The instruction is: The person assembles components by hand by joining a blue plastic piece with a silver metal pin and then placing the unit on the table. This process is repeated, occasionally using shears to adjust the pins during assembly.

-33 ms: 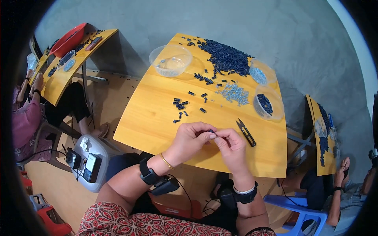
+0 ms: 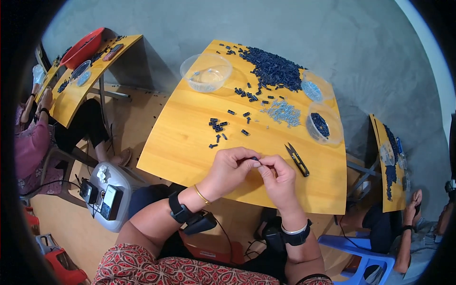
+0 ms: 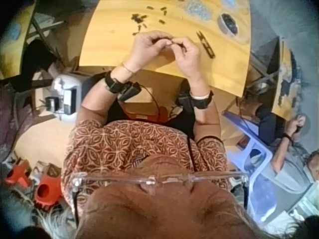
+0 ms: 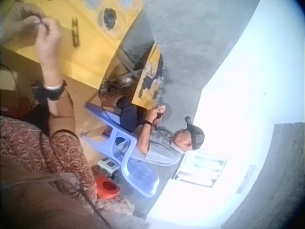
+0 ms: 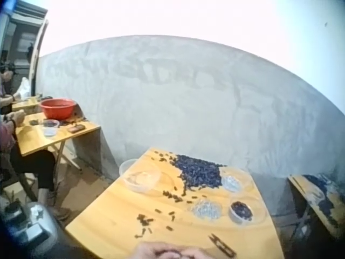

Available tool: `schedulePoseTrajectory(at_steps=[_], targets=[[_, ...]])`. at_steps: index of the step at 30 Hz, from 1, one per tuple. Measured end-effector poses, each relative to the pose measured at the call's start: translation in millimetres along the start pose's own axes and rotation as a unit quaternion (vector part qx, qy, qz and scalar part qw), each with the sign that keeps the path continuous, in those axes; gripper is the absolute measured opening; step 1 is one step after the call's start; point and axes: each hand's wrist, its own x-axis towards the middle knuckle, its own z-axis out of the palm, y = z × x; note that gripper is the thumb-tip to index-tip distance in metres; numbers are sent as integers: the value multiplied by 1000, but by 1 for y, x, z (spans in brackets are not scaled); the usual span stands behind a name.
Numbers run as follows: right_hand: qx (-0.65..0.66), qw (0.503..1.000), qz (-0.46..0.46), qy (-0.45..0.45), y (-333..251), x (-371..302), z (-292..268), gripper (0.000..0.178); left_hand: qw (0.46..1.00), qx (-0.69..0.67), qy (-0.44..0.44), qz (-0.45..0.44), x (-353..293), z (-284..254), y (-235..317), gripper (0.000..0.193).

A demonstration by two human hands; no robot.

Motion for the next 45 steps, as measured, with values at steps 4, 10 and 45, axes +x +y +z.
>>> schedulePoseTrajectory(at_steps=[4, 10, 45], targets=[[-238, 964, -114, -26, 1, 5, -9, 7, 926, 336, -17, 174, 3, -8, 3, 7], [-335, 940, -56, -13, 7, 3, -6, 14, 879, 438, -71, 175, 1, -5, -4, 5], [-467, 884, -27, 11, 4, 6, 15, 11, 899, 372, -51, 226, -5, 9, -20, 9]])
